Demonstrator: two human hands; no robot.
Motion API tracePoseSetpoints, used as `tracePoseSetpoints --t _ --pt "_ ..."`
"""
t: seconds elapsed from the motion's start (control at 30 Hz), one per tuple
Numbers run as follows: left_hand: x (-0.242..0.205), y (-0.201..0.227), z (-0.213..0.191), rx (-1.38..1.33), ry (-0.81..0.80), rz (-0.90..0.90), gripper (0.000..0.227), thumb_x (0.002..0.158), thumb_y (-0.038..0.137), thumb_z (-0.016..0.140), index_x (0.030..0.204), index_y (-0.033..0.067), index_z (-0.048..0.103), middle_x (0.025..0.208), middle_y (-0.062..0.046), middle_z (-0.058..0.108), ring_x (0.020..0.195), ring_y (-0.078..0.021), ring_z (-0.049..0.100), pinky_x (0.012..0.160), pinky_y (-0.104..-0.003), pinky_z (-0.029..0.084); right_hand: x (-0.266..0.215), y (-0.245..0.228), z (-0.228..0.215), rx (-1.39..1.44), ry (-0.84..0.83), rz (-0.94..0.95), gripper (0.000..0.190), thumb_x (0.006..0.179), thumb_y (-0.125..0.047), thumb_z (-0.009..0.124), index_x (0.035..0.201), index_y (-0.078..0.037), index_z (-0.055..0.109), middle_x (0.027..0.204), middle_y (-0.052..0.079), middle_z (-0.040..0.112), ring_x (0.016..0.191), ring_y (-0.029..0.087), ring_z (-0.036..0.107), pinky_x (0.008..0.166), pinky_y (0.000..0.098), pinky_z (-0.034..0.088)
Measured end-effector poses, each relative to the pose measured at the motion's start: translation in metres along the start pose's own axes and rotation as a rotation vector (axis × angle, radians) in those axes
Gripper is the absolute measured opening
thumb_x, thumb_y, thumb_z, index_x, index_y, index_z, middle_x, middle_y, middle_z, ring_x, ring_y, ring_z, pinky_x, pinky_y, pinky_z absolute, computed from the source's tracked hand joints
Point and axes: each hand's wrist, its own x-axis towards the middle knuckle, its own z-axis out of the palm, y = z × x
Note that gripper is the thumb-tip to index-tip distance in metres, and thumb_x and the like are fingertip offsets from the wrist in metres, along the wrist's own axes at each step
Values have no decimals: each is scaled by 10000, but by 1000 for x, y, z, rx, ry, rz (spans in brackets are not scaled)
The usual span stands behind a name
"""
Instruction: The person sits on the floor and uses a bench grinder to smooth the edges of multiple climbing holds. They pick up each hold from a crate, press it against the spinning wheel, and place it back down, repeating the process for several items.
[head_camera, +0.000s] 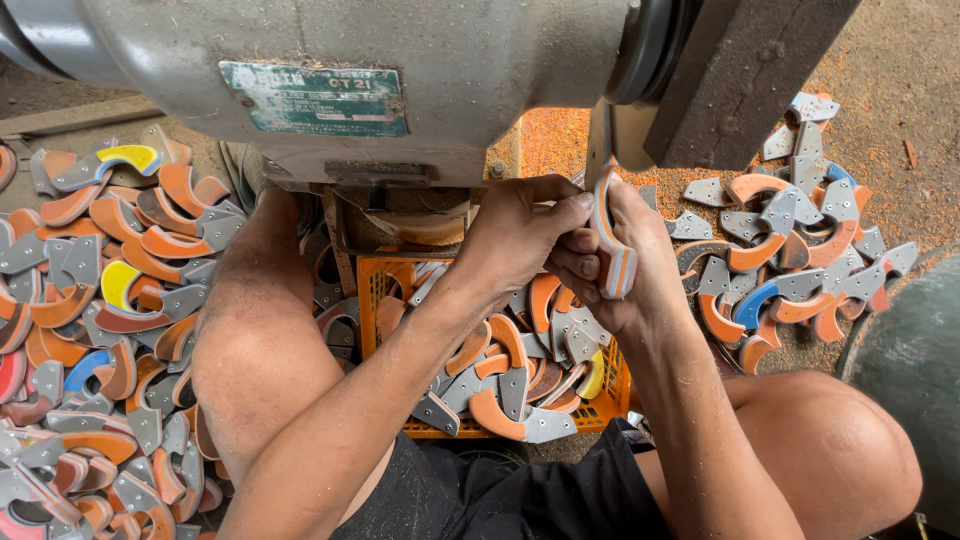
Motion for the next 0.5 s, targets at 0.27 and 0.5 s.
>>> tracePoseSetpoints --t 0.27,0.5 --pt "-3 1 2 -60 -7 -22 173 983 109 630 965 -62 651 715 -108 678 543 -199 705 484 -379 657 -1 0 0 14 7 9 455 1084 -443 401 774 -131 516 547 -35 499 369 60 467 285 207 333" --pt "-3 5 4 -62 2 -18 170 982 108 631 970 -62 637 729 -111 690 557 -211 722 495 -382 662 -2 -1 -1 21 -26 -15 462 1088 -435 396 799 -105 540 569 -20 508 400 71 479 300 211 332"
